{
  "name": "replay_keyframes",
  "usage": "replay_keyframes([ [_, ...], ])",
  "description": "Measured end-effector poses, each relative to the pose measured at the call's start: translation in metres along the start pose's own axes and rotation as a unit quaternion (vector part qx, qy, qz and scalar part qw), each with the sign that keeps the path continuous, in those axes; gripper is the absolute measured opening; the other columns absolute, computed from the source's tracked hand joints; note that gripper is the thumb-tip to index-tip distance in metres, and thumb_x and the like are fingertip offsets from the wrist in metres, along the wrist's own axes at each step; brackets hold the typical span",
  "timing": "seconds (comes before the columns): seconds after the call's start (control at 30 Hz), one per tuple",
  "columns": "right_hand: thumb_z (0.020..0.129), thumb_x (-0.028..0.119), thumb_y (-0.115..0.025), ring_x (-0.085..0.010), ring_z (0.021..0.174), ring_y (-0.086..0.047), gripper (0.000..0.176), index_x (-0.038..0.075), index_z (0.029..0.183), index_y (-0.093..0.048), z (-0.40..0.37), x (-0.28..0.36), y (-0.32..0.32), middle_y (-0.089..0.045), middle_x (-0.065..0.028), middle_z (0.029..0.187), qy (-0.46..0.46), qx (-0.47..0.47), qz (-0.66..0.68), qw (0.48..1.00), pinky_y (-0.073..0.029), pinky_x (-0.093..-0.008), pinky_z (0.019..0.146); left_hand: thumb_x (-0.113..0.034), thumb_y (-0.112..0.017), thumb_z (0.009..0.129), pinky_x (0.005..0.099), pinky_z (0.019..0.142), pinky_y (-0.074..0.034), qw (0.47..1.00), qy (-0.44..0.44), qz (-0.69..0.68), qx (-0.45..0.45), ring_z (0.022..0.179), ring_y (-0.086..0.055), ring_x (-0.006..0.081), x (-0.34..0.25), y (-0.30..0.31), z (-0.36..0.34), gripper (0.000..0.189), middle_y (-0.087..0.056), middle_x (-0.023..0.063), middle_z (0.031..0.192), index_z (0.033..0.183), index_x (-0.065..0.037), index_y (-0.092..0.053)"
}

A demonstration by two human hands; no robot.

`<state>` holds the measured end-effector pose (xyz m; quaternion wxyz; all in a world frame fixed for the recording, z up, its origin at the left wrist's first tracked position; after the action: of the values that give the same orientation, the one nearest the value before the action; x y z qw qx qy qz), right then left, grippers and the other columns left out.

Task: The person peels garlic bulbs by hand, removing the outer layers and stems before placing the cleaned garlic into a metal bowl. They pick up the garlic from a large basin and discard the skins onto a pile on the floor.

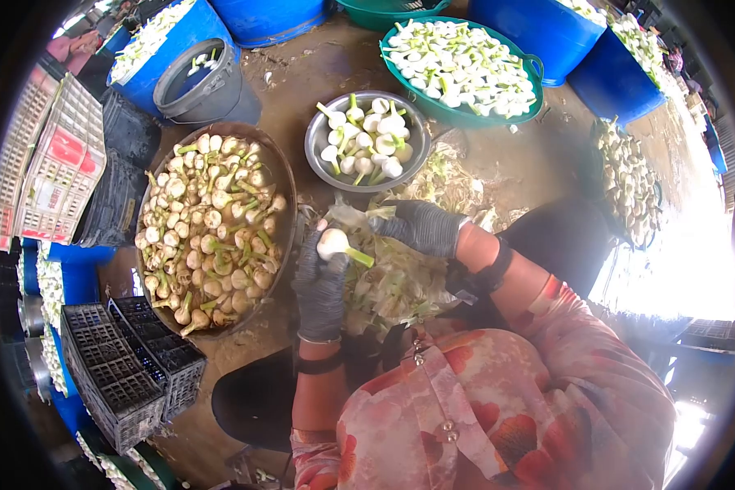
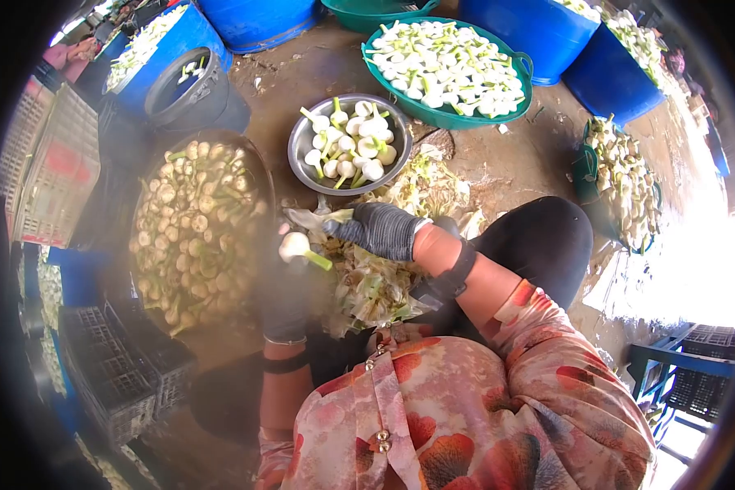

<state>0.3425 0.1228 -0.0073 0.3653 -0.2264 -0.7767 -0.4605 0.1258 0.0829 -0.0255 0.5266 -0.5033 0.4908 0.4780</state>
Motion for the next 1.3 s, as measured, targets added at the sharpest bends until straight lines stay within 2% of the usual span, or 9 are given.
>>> replay_keyframes([
  [0.1, 0.092, 0.054, -0.055, -0.0382, 0.086, -0.064, 0.054, 0.005, 0.111, -0.065, -0.005, 0.026, -0.006, -0.066, -0.0249, 0.094, 0.039, 0.093, -0.047, 0.994, -0.050, -0.0441, 0.081, -0.008, -0.064, 0.090, 0.0303, 0.094, -0.047, 0.998, -0.042, 0.051, 0.004, 0.108, -0.059, 0.0162, -0.010, -0.007, -0.003, 0.040, -0.063, 0.0082, 0.119, 0.128, 0.001, -0.056],
  [0.2, 0.095, 0.039, -0.057, -0.0368, 0.080, -0.063, 0.039, 0.005, 0.113, -0.064, -0.009, 0.029, -0.026, -0.067, -0.0223, 0.091, 0.220, -0.008, 0.020, 0.975, -0.052, -0.0416, 0.074, -0.009, -0.066, 0.089, 0.0301, 0.094, -0.047, 0.994, -0.075, 0.071, 0.027, 0.106, -0.059, 0.0163, -0.004, 0.000, -0.003, 0.038, -0.065, 0.0070, 0.112, 0.125, 0.002, -0.059],
  [0.27, 0.094, 0.037, -0.057, -0.0362, 0.079, -0.064, 0.039, 0.003, 0.111, -0.065, -0.009, 0.022, -0.031, -0.068, -0.0210, 0.089, 0.198, 0.001, 0.112, 0.974, -0.053, -0.0400, 0.073, -0.013, -0.068, 0.089, 0.0294, 0.093, -0.047, 0.986, -0.125, 0.098, 0.043, 0.103, -0.060, 0.0158, 0.003, 0.003, -0.001, 0.036, -0.066, 0.0074, 0.109, 0.121, 0.002, -0.061],
  [0.4, 0.094, 0.033, -0.057, -0.0329, 0.075, -0.064, 0.034, 0.003, 0.108, -0.068, 0.006, 0.004, -0.016, -0.070, -0.0173, 0.084, -0.016, -0.026, 0.179, 0.983, -0.053, -0.0392, 0.073, -0.020, -0.068, 0.089, 0.0307, 0.086, -0.051, 0.991, 0.041, -0.119, 0.040, 0.097, -0.062, 0.0181, -0.005, 0.004, -0.007, 0.045, -0.064, 0.0098, 0.113, 0.127, 0.001, -0.056],
  [0.53, 0.091, 0.043, -0.058, -0.0322, 0.091, -0.067, 0.044, 0.009, 0.118, -0.066, -0.003, 0.015, 0.006, -0.071, -0.0086, 0.106, -0.129, 0.222, -0.338, 0.906, -0.052, -0.0407, 0.083, -0.024, -0.068, 0.089, 0.0320, 0.082, -0.054, 0.955, 0.094, -0.278, 0.042, 0.094, -0.064, 0.0204, -0.006, 0.005, -0.005, 0.052, -0.062, 0.0101, 0.114, 0.132, 0.000, -0.051],
  [0.83, 0.088, 0.032, -0.066, -0.0285, 0.084, -0.069, 0.029, 0.009, 0.104, -0.070, -0.008, 0.040, -0.005, -0.070, -0.0140, 0.092, 0.096, -0.125, 0.106, 0.982, -0.054, -0.0376, 0.075, -0.025, -0.070, 0.088, 0.0289, 0.085, -0.052, 0.999, 0.029, -0.023, 0.000, 0.100, -0.060, 0.0151, 0.009, 0.001, 0.007, 0.049, -0.062, 0.0070, 0.112, 0.127, 0.001, -0.055],
  [0.97, 0.084, 0.031, -0.070, -0.0307, 0.080, -0.067, 0.024, 0.010, 0.094, -0.071, -0.007, 0.042, -0.024, -0.070, -0.0126, 0.086, 0.198, -0.257, -0.048, 0.945, -0.053, -0.0399, 0.072, -0.020, -0.070, 0.089, 0.0290, 0.087, -0.051, 0.995, 0.055, -0.086, -0.009, 0.102, -0.059, 0.0144, -0.005, -0.011, 0.004, 0.045, -0.062, 0.0068, 0.113, 0.125, 0.002, -0.057],
  [1.2, 0.083, 0.023, -0.068, -0.0329, 0.078, -0.067, 0.018, 0.005, 0.086, -0.065, -0.005, 0.038, -0.016, -0.068, -0.0169, 0.081, 0.107, -0.235, 0.023, 0.966, -0.053, -0.0413, 0.070, -0.010, -0.066, 0.091, 0.0304, 0.091, -0.050, 0.997, 0.026, 0.043, 0.050, 0.107, -0.059, 0.0171, 0.007, -0.004, -0.008, 0.045, -0.062, 0.0096, 0.119, 0.133, -0.001, -0.052],
  [1.3, 0.084, 0.021, -0.067, -0.0362, 0.082, -0.066, 0.021, 0.005, 0.097, -0.064, 0.015, 0.005, -0.012, -0.069, -0.0169, 0.086, 0.005, -0.223, 0.007, 0.975, -0.053, -0.0403, 0.074, -0.006, -0.064, 0.090, 0.0313, 0.093, -0.049, 0.991, 0.025, -0.114, 0.069, 0.110, -0.059, 0.0194, 0.000, -0.009, -0.012, 0.052, -0.060, 0.0119, 0.123, 0.138, -0.001, -0.046],
])
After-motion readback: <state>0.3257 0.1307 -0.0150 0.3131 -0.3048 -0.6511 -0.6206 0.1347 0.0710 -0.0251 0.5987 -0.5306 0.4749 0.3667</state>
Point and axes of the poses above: each hand's wrist, its own z-axis towards the middle knuckle, its own y-axis out of the back of the hand, x = y × z, the point moved 1 cm from there along z, towards the middle knuckle
